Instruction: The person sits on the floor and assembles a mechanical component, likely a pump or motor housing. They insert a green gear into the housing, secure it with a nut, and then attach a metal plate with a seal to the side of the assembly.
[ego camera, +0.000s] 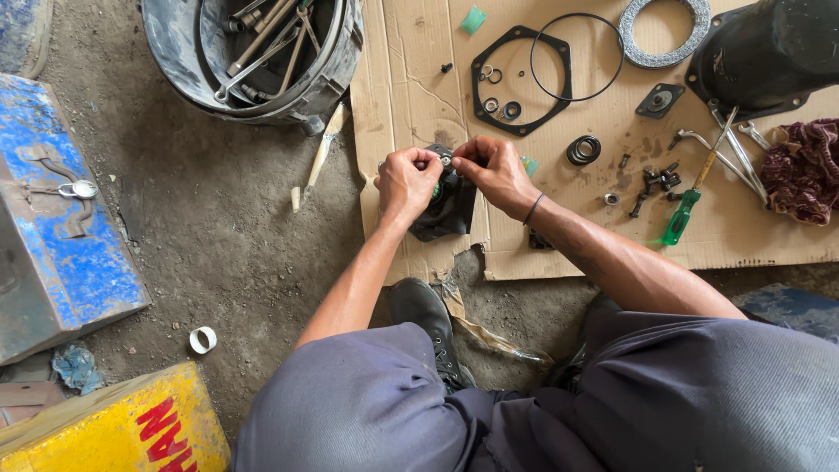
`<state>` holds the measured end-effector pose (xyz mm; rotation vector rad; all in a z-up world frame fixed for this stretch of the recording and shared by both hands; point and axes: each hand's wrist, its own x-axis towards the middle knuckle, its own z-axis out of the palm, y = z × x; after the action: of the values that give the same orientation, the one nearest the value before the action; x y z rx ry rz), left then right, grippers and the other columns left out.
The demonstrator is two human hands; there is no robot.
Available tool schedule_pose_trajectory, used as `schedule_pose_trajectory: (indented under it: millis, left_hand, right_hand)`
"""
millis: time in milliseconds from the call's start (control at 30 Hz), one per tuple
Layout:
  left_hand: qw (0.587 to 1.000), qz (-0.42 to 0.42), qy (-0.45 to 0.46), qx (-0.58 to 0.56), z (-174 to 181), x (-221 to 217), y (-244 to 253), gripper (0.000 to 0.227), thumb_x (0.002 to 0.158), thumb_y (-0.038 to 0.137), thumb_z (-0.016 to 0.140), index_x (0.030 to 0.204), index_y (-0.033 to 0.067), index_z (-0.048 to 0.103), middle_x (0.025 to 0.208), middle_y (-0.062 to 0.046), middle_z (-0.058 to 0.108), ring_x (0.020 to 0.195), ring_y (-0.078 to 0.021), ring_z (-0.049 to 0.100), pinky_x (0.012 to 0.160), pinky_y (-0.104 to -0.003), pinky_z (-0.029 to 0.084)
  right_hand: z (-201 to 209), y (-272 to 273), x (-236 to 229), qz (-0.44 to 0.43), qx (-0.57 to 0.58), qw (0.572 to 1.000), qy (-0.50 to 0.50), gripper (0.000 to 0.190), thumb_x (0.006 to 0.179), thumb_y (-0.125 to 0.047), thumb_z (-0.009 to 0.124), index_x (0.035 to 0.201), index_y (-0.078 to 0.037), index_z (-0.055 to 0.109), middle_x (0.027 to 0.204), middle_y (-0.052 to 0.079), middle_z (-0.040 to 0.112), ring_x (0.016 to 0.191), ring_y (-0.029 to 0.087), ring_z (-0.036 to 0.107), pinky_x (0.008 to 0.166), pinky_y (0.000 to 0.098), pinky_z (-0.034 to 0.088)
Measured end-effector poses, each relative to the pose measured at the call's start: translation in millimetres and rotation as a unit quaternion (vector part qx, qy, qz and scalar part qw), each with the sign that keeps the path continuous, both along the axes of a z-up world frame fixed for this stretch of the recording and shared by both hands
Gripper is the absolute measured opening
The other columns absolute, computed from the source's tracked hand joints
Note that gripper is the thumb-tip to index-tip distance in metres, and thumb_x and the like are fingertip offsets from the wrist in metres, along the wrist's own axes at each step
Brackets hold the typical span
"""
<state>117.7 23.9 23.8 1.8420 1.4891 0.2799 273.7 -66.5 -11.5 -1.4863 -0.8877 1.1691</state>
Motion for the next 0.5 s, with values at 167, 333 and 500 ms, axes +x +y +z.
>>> schedule_pose_trajectory:
  millis: [167, 333, 500]
  left_hand:
    - [0.999, -0.034, 0.030, -0.009, -3.0, -1.7, 9.7, 0.019, 0.083, 0.031, 0.074, 0.088, 0.0141, 0.081, 0.079, -0.003, 0.079, 0.077, -0.0206, 0.076, 0.083, -0.041, 0.052]
    - [0.998, -0.052, 0.014, 0.038, -5.6, 0.2, 4.1, 0.016, 0.085, 0.025, 0.074, 0.086, 0.0089, 0.077, 0.078, -0.009, 0.076, 0.074, -0.0248, 0.075, 0.073, -0.038, 0.058]
    - [0.995, -0.059, 0.040, 0.072, -5.9, 5.5, 2.8, 0.016, 0.086, 0.021, 0.073, 0.083, 0.0058, 0.075, 0.077, -0.015, 0.075, 0.073, -0.0306, 0.074, 0.070, -0.041, 0.059]
  right_hand:
    - [7.5, 2.2, 1.1, 0.013, -0.008, 0.992, -0.127, 0.018, 0.092, -0.016, 0.073, 0.100, 0.001, 0.073, 0.084, 0.010, 0.075, 0.076, 0.015, 0.070, 0.068, 0.0327, 0.054]
    - [7.1, 6.1, -3.0, 0.008, 0.002, 0.986, -0.169, 0.016, 0.091, -0.013, 0.070, 0.097, 0.002, 0.070, 0.083, 0.017, 0.074, 0.076, 0.027, 0.072, 0.068, 0.0406, 0.053]
    - [3.9, 9.5, -5.5, -0.008, -0.037, 0.982, -0.183, 0.018, 0.092, -0.016, 0.070, 0.096, 0.002, 0.071, 0.082, 0.021, 0.073, 0.077, 0.032, 0.072, 0.070, 0.0432, 0.053]
